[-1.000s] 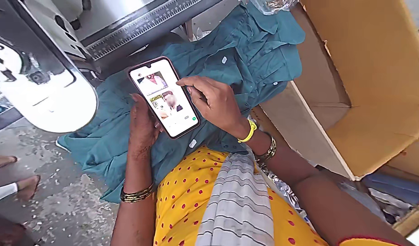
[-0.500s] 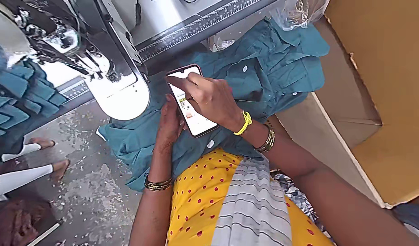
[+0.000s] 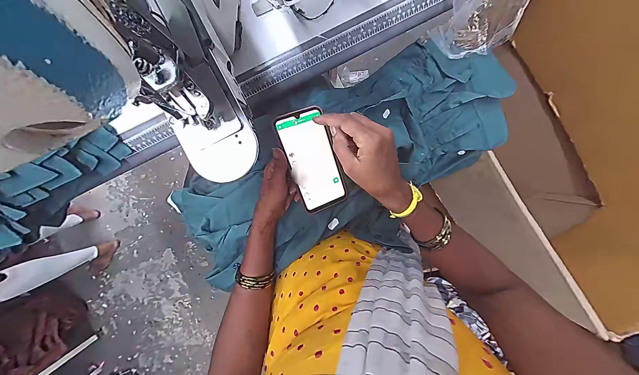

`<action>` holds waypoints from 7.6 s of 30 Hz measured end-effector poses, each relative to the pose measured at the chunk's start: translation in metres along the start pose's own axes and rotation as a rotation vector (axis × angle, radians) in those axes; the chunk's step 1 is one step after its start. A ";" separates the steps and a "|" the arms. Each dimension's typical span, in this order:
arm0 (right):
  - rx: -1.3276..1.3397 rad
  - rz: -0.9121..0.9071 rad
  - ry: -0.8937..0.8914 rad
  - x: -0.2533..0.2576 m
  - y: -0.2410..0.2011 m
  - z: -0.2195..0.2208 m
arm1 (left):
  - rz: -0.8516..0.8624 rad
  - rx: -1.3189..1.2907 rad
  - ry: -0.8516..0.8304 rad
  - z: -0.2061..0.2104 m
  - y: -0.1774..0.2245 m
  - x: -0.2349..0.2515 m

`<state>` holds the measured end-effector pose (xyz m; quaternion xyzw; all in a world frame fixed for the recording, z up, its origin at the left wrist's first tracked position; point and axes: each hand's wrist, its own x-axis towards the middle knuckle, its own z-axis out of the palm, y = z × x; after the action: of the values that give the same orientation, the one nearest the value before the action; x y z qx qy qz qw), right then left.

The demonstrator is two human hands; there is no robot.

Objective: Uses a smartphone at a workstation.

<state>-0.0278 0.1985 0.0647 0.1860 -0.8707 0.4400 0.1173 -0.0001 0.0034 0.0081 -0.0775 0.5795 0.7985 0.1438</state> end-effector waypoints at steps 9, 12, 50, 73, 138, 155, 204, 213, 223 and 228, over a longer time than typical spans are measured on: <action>-0.004 0.014 -0.006 -0.006 0.006 0.007 | 0.001 0.012 0.008 0.001 0.001 -0.001; -0.011 0.020 -0.016 -0.007 0.006 0.008 | -0.007 0.008 0.008 0.001 0.000 -0.001; 0.005 0.032 -0.130 -0.064 0.001 0.008 | -0.002 0.060 0.017 0.000 -0.001 -0.001; -0.090 0.007 -0.027 -0.010 0.002 0.013 | -0.003 0.039 0.033 0.002 -0.001 0.001; -0.162 -0.108 -0.052 -0.081 0.016 0.009 | -0.015 0.054 0.053 0.003 0.000 0.001; -0.114 -0.166 -0.056 -0.091 0.017 0.008 | -0.020 0.051 0.053 0.004 0.000 0.000; -0.090 -0.059 -0.014 -0.073 0.013 0.013 | 0.005 0.024 0.013 0.001 0.000 0.001; -0.104 -0.080 -0.006 -0.065 0.017 0.012 | 0.000 0.011 0.022 0.003 0.000 0.001; -0.212 -0.154 -0.008 -0.033 0.013 0.016 | 0.017 -0.005 0.004 0.000 -0.002 0.001; -0.246 -0.149 -0.048 -0.028 0.018 0.022 | 0.016 -0.001 0.000 0.000 -0.004 0.002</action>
<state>-0.0109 0.1962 0.0285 0.2447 -0.9044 0.3156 0.1504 -0.0005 0.0044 0.0043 -0.0729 0.5796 0.7999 0.1374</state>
